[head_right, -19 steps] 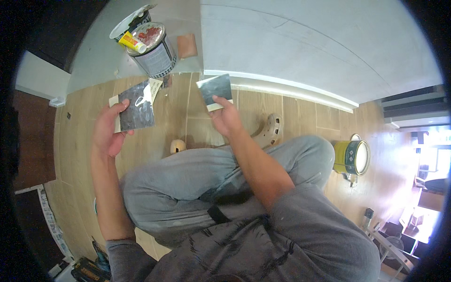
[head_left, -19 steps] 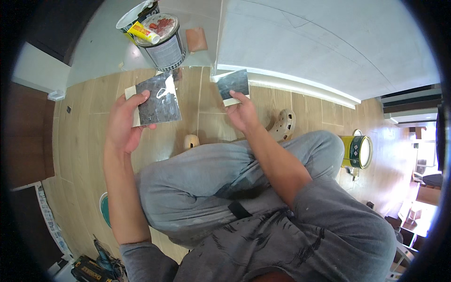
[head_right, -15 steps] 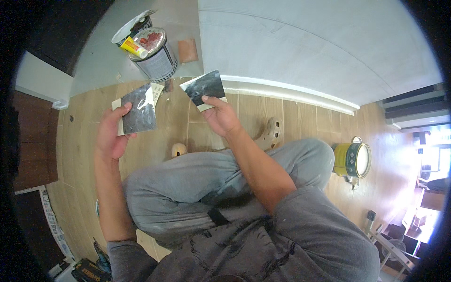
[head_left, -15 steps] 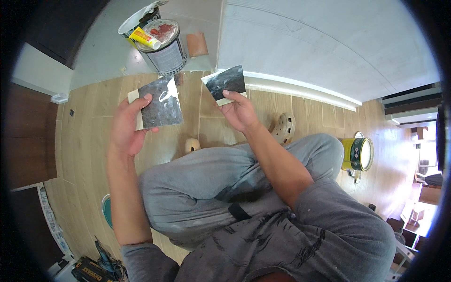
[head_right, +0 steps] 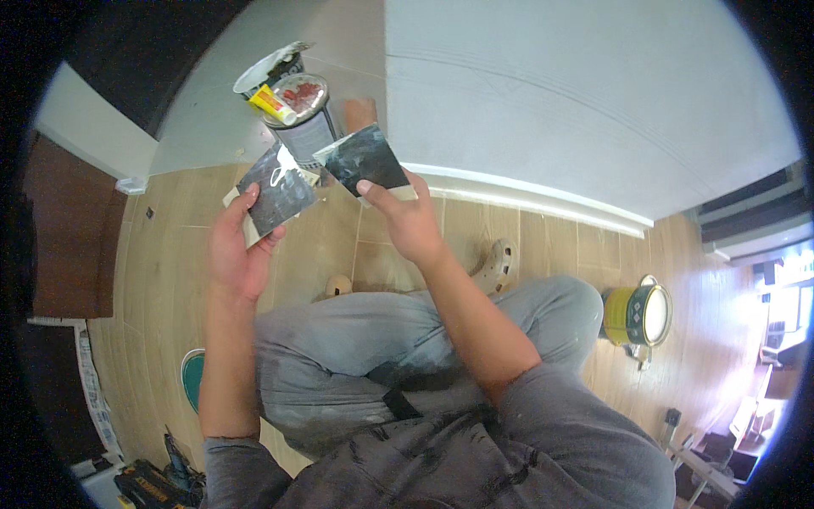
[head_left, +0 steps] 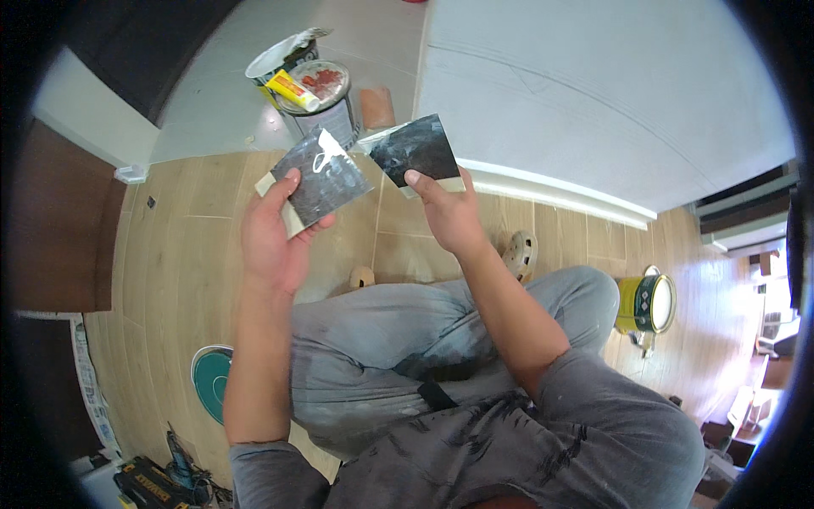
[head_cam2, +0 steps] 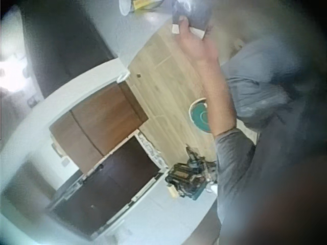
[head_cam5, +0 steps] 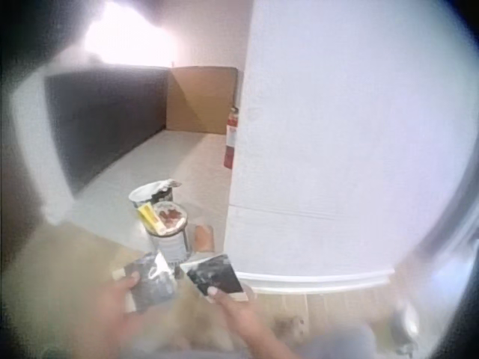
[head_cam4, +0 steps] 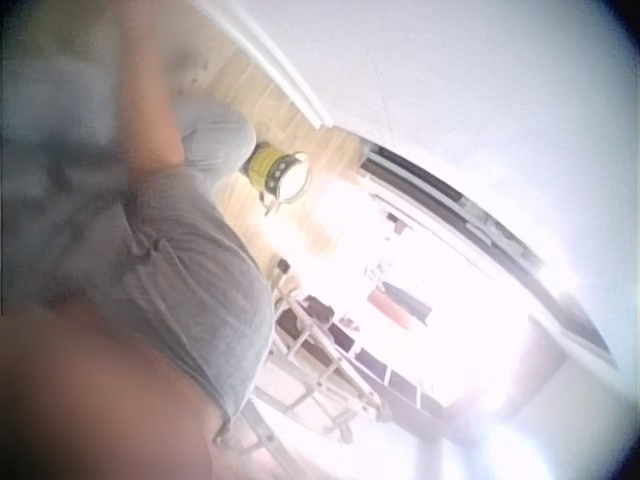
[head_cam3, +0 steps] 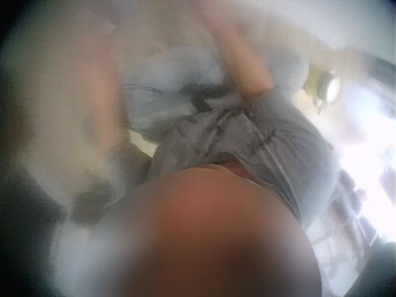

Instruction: The person sits on the floor and uses a putty knife to apply a white substance, likely caulk, to the seam between the baseboard and the wall. They repeatedly scoop the material from a container and smooth it along the joint.

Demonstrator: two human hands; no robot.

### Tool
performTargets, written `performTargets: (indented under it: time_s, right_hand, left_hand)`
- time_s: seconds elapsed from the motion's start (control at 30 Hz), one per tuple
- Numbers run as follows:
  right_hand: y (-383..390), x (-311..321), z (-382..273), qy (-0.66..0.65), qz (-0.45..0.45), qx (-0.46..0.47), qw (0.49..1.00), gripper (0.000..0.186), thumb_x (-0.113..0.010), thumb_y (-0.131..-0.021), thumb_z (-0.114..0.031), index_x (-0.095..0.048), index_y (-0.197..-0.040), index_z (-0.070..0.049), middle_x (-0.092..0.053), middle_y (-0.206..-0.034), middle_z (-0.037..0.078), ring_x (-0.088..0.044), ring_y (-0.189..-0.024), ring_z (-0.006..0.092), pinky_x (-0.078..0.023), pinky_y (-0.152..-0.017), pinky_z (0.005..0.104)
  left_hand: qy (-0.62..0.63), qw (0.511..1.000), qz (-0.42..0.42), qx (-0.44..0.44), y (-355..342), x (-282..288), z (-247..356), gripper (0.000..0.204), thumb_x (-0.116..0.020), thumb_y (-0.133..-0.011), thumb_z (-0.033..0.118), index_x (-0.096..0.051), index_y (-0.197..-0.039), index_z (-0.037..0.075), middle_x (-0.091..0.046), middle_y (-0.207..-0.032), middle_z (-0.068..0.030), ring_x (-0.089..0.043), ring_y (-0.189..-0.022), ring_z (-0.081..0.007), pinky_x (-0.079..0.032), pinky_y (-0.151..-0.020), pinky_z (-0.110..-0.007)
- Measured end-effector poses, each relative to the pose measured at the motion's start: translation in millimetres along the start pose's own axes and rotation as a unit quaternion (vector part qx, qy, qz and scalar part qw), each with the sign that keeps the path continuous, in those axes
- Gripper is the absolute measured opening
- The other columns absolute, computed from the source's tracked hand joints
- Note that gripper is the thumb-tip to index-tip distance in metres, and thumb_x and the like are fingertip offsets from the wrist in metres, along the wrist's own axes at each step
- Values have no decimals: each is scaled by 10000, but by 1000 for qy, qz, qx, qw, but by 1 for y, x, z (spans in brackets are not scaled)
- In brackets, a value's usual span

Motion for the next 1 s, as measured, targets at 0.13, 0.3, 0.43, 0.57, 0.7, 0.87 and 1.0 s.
performTargets:
  time_s: [0.13,0.3,0.43,0.57,0.7,0.87,1.0]
  right_hand:
    - [11,-45,-41,311,-41,262,912,457,-662,-907,33,-658,-1358,-40,-705,-1250,165,-685,-1032,250,-537,-914,376]
    - [3,-73,-49,406,-134,400,811,572,-616,-835,145,-649,-1370,-56,-705,-1292,149,-686,-1089,257,-546,-893,346]
    - [-13,-49,-49,553,-191,322,745,703,-655,-733,121,-665,-1386,-139,-718,-1292,84,-680,-1051,290,-544,-885,382]
    - [-20,-27,-82,522,-152,385,746,703,-690,-687,80,-730,-1327,-208,-743,-1263,39,-668,-1071,292,-532,-924,371]
    - [-20,-22,-122,513,-235,374,736,599,-711,-688,45,-800,-1209,-238,-748,-1278,5,-642,-1172,298,-499,-994,399]
    - [-14,-29,-145,535,-335,334,700,583,-736,-675,19,-817,-1179,-261,-733,-1320,-41,-596,-1269,291,-420,-1075,449]
    - [-8,-26,-149,546,-325,315,705,609,-755,-642,32,-817,-1172,-262,-728,-1326,-44,-597,-1263,285,-400,-1091,441]
  left_hand:
    - [105,994,-11,-24,4,-4,3,255,-603,-1024,204,-637,-1240,72,-733,-1082,-40,-727,-917,-145,-624,-678,-326]
    - [139,990,-15,-3,8,2,8,264,-608,-1023,223,-625,-1260,109,-720,-1114,-23,-715,-951,-144,-623,-696,-339]
    - [124,992,-15,1,15,0,9,296,-621,-1012,242,-615,-1285,128,-707,-1147,-22,-714,-966,-152,-623,-686,-350]
    - [117,990,-77,-19,19,-5,17,309,-666,-985,251,-628,-1269,137,-664,-1167,15,-654,-1005,-102,-584,-666,-294]
    - [40,995,-90,18,17,-7,18,316,-654,-983,243,-629,-1260,93,-699,-1087,-11,-686,-886,-111,-565,-573,-297]
    - [18,995,-103,3,16,-15,15,304,-627,-992,220,-627,-1237,39,-725,-991,-49,-706,-768,-127,-541,-488,-304]
    - [-9,994,-109,7,17,-22,11,304,-628,-992,217,-625,-1236,35,-724,-995,-58,-708,-781,-128,-547,-493,-306]
Point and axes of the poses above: each hand's wrist, its own y-axis away from the middle knuckle, its own x-axis out of the back of the hand, z = x × y, the point moved 3 cm from there along -y, towards the middle knuckle
